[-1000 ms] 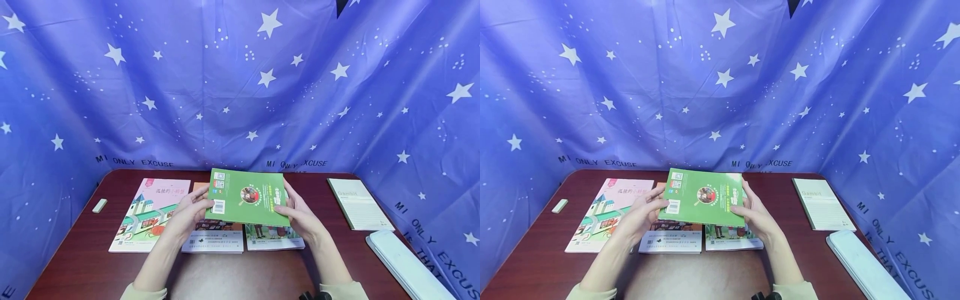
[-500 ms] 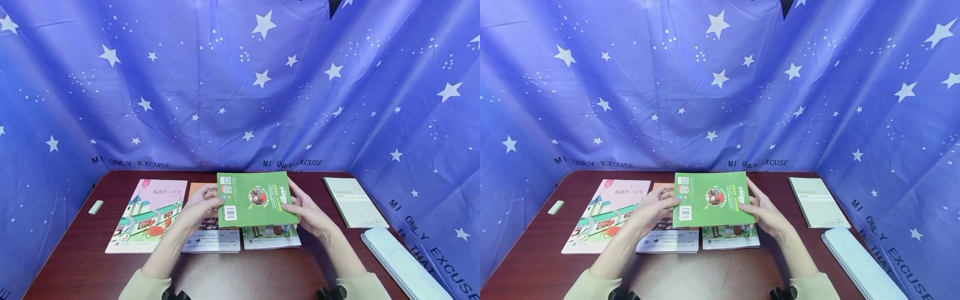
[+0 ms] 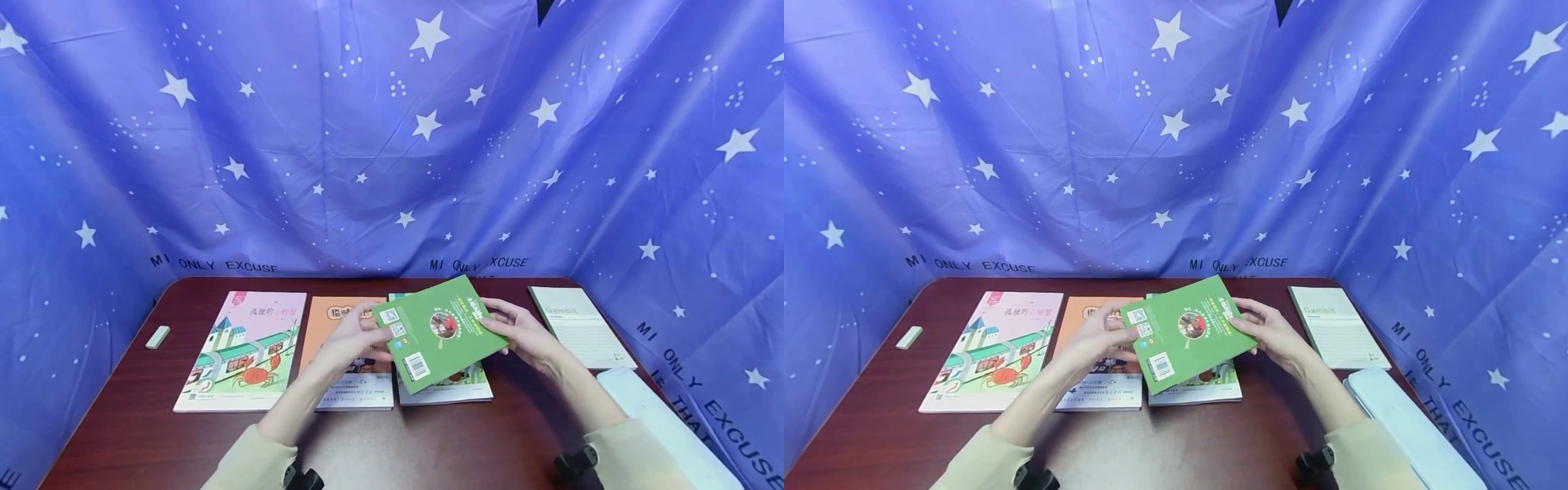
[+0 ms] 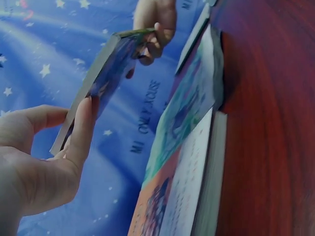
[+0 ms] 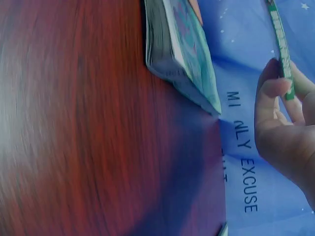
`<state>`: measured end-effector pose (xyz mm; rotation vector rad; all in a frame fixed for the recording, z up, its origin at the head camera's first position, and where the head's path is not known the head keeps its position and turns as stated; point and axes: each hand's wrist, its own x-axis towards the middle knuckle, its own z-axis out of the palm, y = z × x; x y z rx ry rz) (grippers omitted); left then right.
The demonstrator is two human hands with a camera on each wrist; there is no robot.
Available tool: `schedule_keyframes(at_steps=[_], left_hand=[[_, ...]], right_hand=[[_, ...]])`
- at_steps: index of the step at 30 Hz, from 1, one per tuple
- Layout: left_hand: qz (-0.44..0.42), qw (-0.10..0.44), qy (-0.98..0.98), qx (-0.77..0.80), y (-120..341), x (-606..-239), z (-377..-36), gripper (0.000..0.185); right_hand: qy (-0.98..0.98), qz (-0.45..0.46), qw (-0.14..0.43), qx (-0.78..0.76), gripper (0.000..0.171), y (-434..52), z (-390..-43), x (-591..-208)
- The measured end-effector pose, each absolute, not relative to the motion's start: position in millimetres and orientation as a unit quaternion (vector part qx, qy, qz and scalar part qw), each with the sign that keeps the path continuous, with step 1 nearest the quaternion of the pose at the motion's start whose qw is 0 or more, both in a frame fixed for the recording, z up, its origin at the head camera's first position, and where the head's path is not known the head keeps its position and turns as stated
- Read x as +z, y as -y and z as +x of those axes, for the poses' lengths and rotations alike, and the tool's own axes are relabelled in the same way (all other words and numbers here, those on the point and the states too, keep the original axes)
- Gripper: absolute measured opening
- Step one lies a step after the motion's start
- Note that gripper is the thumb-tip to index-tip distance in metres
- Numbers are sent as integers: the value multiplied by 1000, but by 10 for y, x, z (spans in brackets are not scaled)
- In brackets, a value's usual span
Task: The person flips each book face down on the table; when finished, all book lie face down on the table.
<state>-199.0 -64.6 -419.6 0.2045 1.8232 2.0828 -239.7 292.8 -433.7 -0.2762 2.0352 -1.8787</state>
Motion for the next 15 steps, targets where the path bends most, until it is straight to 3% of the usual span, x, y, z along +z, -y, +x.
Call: schedule_keyframes(at_steps=[6, 15], left_hand=[[62, 201, -646, 734, 387, -4295, -1955, 47], [83, 222, -624, 745, -51, -4412, -1760, 24]], right_hand=[[-749, -77, 171, -636, 28, -3103, -2499, -4316], [-767, -25, 181, -615, 18, -3260, -2710, -4128]])
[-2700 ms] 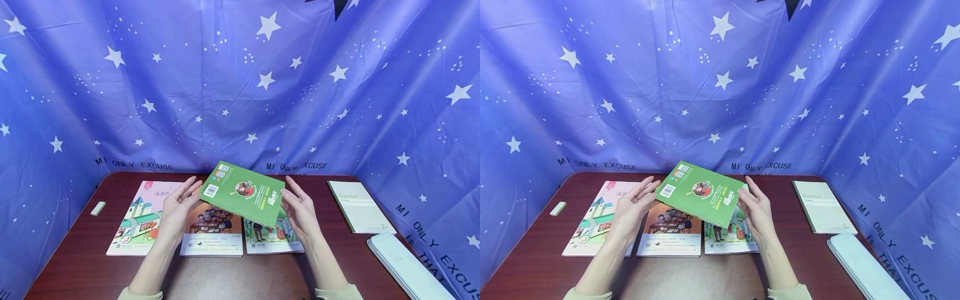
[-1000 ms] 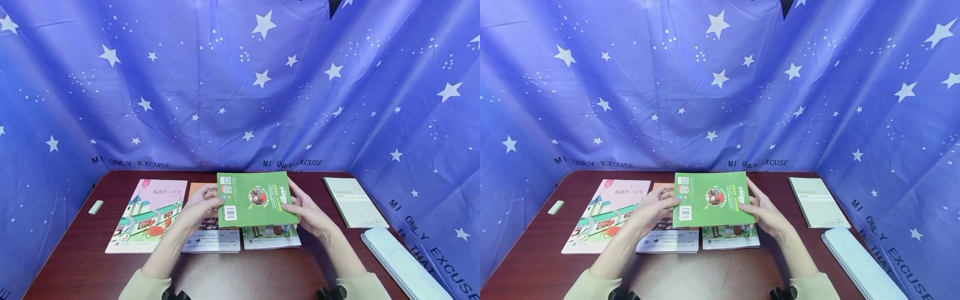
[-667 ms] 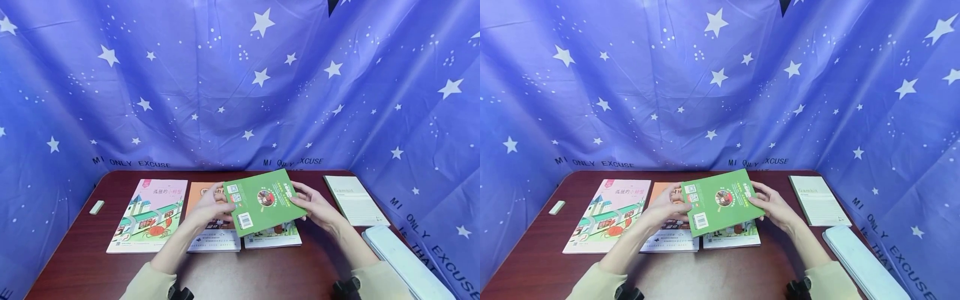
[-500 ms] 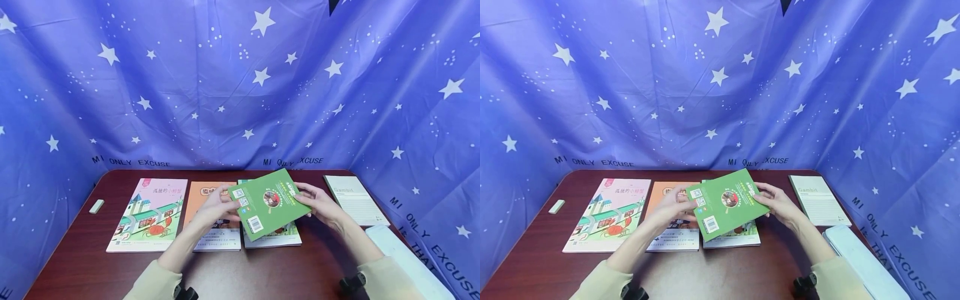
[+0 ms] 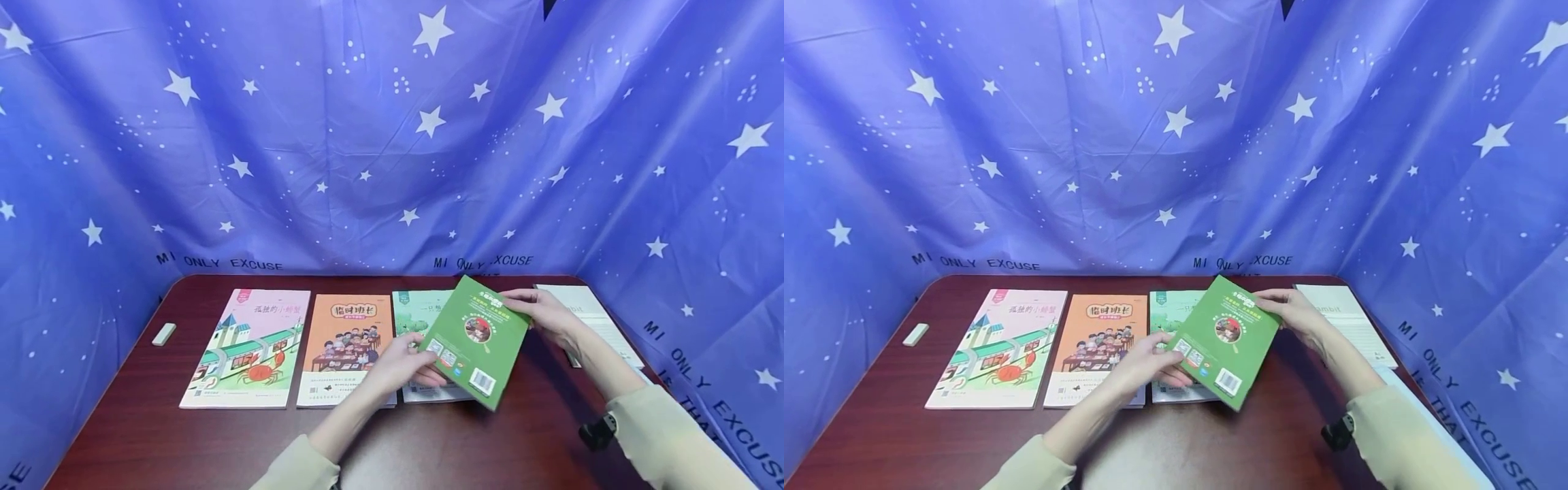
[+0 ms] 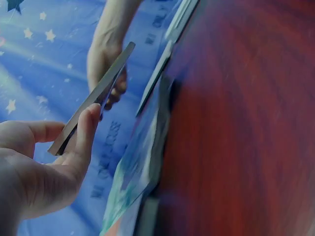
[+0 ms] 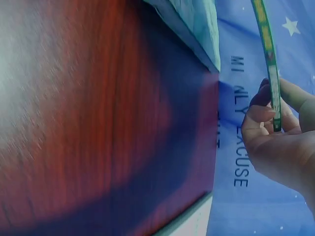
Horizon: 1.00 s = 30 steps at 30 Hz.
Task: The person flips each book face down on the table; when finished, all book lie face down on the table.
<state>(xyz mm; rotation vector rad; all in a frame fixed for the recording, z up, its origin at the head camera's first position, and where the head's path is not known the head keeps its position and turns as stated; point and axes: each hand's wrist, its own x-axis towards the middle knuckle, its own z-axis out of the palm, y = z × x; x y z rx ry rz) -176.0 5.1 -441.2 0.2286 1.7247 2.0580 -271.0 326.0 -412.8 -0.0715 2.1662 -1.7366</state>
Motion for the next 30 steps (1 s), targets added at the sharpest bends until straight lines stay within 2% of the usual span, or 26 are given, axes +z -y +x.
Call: schedule_keyframes(at_steps=[2, 7, 10, 21, 30], left_hand=[[80, 226, -618, 748, -153, -4433, -1708, 21], [79, 241, -606, 754, -405, -4499, -1603, 16], [87, 255, -604, 750, -554, -4549, -1556, 17], [59, 294, -572, 763, -1121, -4646, -1410, 24], [-4, 314, -532, 786, -1282, -4708, -1432, 23]], right_hand=[[-778, -17, 181, -601, 21, -3294, -2753, -4085], [-815, -9, 173, -554, 47, -3364, -2847, -4024], [-834, -9, 172, -524, 54, -3417, -2885, -4023], [-884, 3, 159, -439, 52, -3676, -2998, -4027], [-912, 5, 148, -382, 49, -3742, -3064, -4114]])
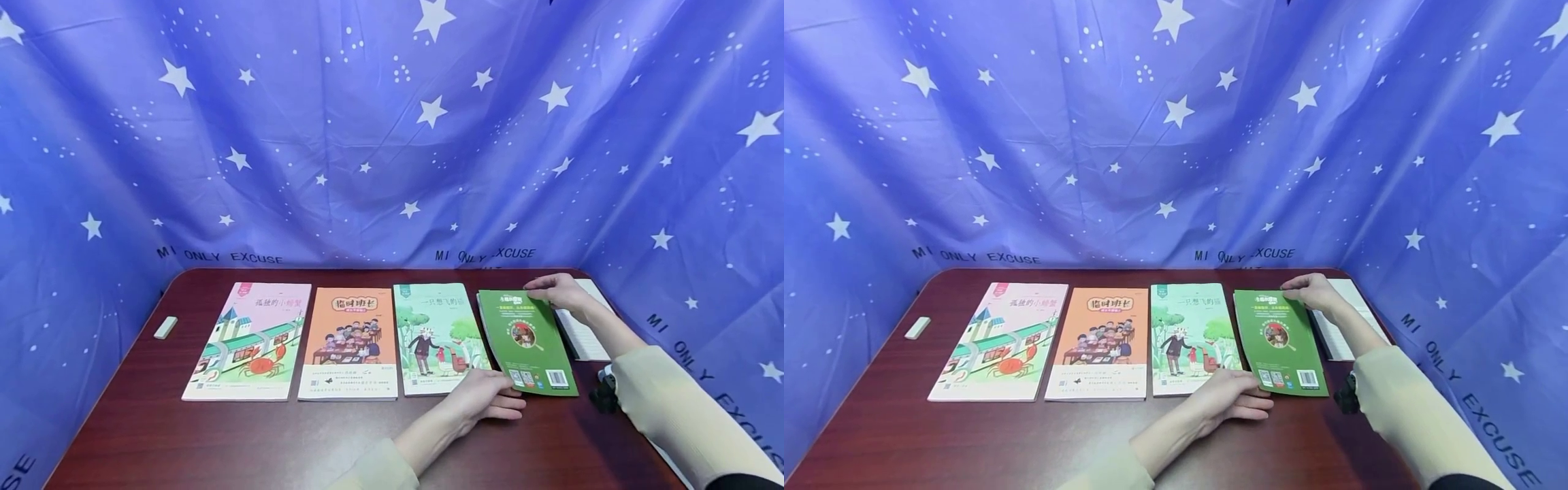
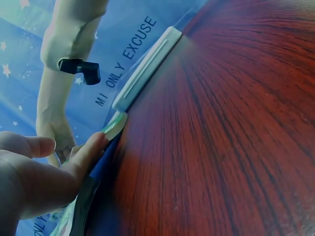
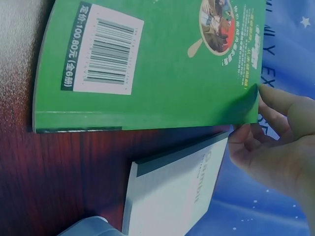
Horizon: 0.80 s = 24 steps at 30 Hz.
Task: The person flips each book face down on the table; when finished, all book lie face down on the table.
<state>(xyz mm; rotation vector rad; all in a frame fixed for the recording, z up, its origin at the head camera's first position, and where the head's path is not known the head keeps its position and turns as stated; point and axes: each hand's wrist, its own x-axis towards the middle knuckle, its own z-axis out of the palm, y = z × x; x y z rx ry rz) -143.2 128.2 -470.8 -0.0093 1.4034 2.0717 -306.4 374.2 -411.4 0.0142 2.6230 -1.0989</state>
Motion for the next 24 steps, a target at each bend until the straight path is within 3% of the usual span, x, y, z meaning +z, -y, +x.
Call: schedule_keyframes(at_steps=[13, 24], left_hand=[[-39, 341, -448, 826, -1240, -4707, -1421, 29], [-30, 353, -434, 828, -1195, -4656, -1379, 16]], right_hand=[[-916, 7, 165, -366, 42, -3815, -3115, -4222], [-910, -10, 167, -380, 50, -3849, -3153, -4260]])
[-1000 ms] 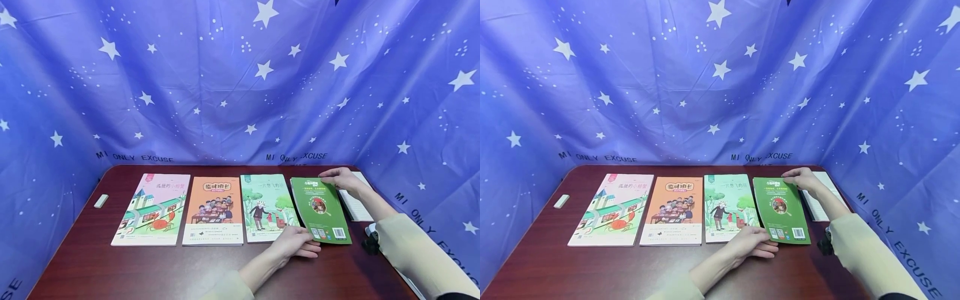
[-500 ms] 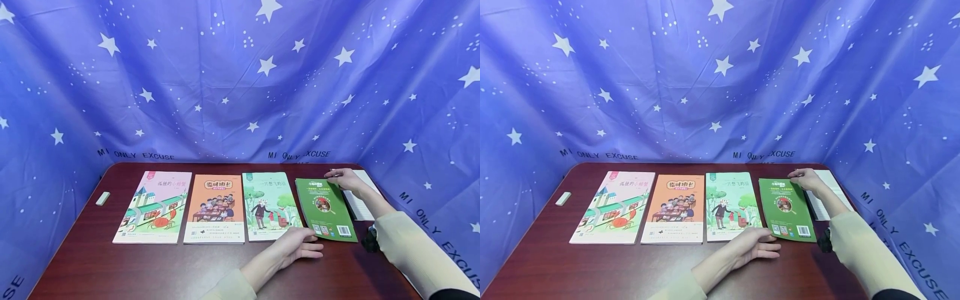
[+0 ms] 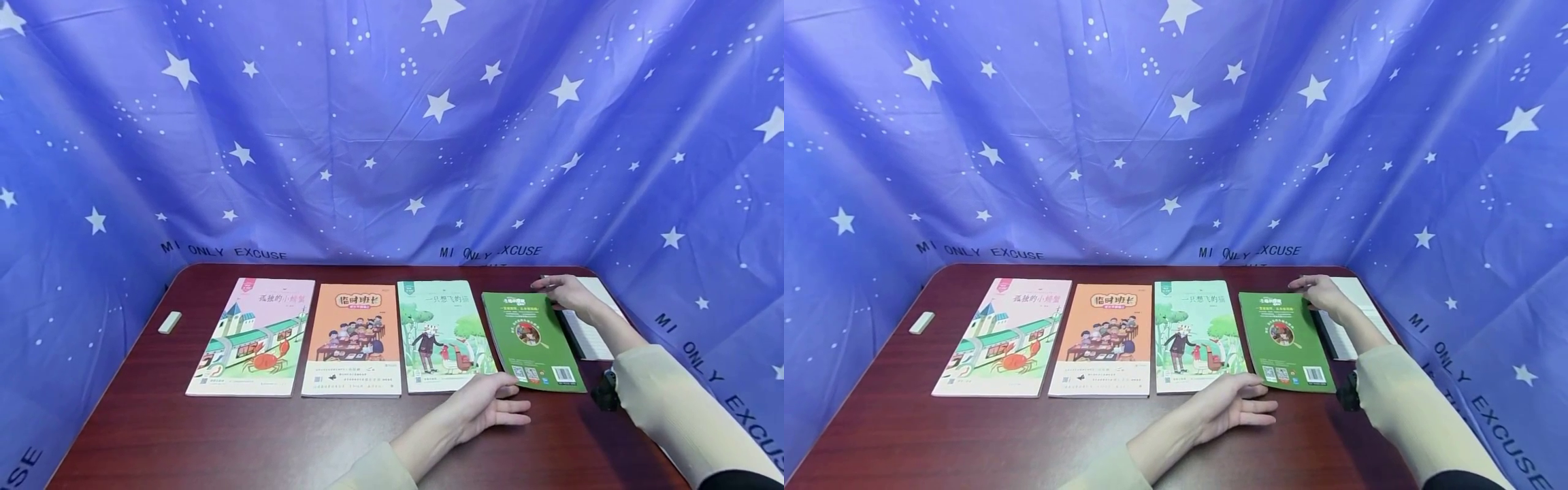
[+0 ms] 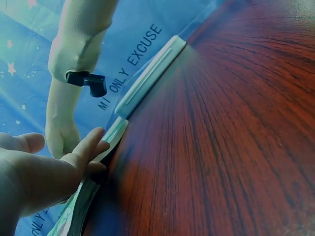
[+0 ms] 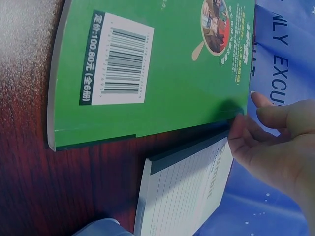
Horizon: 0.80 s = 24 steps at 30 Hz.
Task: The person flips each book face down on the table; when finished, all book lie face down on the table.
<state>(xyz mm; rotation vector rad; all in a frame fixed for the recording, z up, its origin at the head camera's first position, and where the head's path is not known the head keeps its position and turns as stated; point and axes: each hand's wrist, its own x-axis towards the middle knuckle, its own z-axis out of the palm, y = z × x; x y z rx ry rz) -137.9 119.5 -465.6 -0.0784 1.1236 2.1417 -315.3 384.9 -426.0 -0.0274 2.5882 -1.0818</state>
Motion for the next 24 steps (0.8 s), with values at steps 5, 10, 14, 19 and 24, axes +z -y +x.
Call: schedule_keyframes(at_steps=[5, 10, 14, 19, 24], left_hand=[[-26, 352, -447, 822, -1167, -4667, -1376, 22], [-3, 355, -468, 809, -1107, -4646, -1368, 43], [18, 343, -510, 788, -1040, -4605, -1350, 48], [29, 304, -569, 764, -940, -4552, -1350, 46], [32, 265, -592, 761, -778, -4515, -1379, 45]], right_hand=[[-912, -14, 168, -373, 50, -3837, -3145, -4252], [-917, -17, 160, -365, 49, -3848, -3136, -4235], [-925, -29, 139, -352, 42, -3806, -3135, -4221], [-930, -58, 114, -345, 39, -3643, -3148, -4185], [-936, -86, 104, -326, 39, -3406, -3192, -4161]])
